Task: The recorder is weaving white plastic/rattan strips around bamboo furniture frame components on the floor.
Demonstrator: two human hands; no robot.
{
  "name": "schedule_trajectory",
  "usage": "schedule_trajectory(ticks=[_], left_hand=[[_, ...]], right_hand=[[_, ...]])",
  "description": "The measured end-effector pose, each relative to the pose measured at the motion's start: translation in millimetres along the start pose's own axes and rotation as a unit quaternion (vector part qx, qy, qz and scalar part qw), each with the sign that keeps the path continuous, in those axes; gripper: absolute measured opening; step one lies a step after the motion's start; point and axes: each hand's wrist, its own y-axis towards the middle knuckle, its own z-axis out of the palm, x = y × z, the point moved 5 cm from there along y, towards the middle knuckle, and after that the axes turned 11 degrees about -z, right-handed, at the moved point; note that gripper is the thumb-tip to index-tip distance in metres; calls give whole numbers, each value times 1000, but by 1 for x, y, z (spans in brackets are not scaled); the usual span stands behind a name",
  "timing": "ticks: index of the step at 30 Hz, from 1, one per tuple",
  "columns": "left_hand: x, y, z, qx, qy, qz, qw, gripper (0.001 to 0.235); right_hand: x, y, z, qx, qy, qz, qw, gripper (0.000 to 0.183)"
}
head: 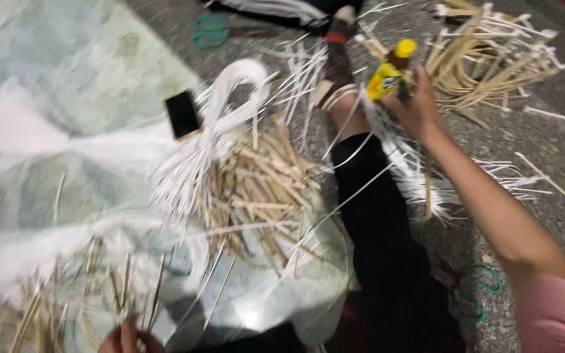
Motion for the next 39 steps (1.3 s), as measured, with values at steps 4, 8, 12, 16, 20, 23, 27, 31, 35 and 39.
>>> schedule_trajectory(ticks=[4, 8, 12, 16, 20, 23, 27, 31, 35, 39], left_hand=[[-104, 77, -51, -29, 85, -169, 981, 45], [-103, 67, -71, -57, 77, -174, 980, 48], [-116, 76, -116, -70, 52, -152, 985, 49], [-113, 78, -133, -42, 64, -210, 975, 58], [-114, 83, -128, -53, 65, -223, 971, 54], [-106, 97, -109, -54, 41, -201, 977, 51], [-91, 122, -85, -4, 1, -264, 965, 71], [-43, 107, -51, 113, 29, -426, 897, 130], [-16, 68, -21, 305, 115, -463, 824, 136], [-9, 57, -3, 248, 224, -317, 888, 59]], right_hand=[[23, -130, 16, 142, -128, 14, 981, 99], [112, -220, -2, 260, -99, -57, 959, 94], [118, -281, -5, 334, -38, 60, 940, 95], [101, -307, -16, 357, -116, 11, 927, 100], [90, -294, -4, 371, -168, -23, 913, 108], [88, -277, 15, 375, -252, -61, 890, 112], [104, -266, 33, 364, -382, -153, 836, 99], [87, -267, 41, 302, -406, -216, 835, 81], [80, -268, 45, 296, -410, -211, 837, 75], [90, -267, 42, 284, -358, -204, 866, 66]])
